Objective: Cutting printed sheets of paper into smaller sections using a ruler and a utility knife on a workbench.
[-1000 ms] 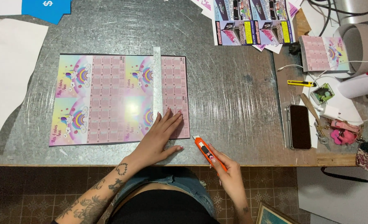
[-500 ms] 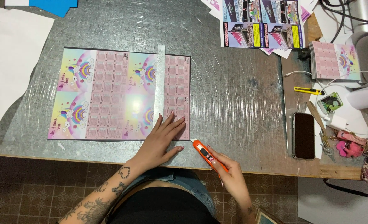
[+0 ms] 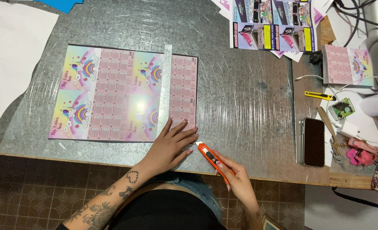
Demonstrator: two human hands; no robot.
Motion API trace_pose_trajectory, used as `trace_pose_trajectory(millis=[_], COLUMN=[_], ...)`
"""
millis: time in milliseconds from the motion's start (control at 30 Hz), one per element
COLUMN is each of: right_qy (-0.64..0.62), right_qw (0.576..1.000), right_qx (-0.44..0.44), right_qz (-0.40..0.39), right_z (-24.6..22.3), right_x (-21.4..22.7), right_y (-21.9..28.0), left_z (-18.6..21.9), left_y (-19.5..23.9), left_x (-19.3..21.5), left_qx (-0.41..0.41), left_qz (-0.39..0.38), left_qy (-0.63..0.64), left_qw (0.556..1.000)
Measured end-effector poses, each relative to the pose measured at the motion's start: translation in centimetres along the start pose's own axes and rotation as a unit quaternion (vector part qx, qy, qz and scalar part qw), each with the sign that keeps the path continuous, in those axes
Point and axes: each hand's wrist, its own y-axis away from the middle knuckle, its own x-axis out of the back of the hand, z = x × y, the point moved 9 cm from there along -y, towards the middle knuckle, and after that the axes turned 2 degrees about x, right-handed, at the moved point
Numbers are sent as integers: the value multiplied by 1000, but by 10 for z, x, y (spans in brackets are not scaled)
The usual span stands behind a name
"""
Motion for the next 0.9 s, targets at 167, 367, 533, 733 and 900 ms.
trace_pose_trajectory(millis=[167,367,533,733,900], right_qy=[-4,-17,-26,-46,-82], right_qw=[1000,1000,1000,998,994], right_qx=[-11,-18,6,-30,0], right_qz=[-10,-7,-17,40,71], right_z=[2,6,3,24,35], right_x=[1,5,4,24,30], right_y=[-1,-1,-1,5,5], left_z=[4,7,5,-1,-13], left_y=[0,2,2,2,-5], left_x=[-4,-7,-6,10,3], left_qx=[11,7,13,46,67], left_qz=[-14,-29,-35,14,40], left_qy=[10,-5,-1,42,61], left_qw=[1000,1000,999,998,995])
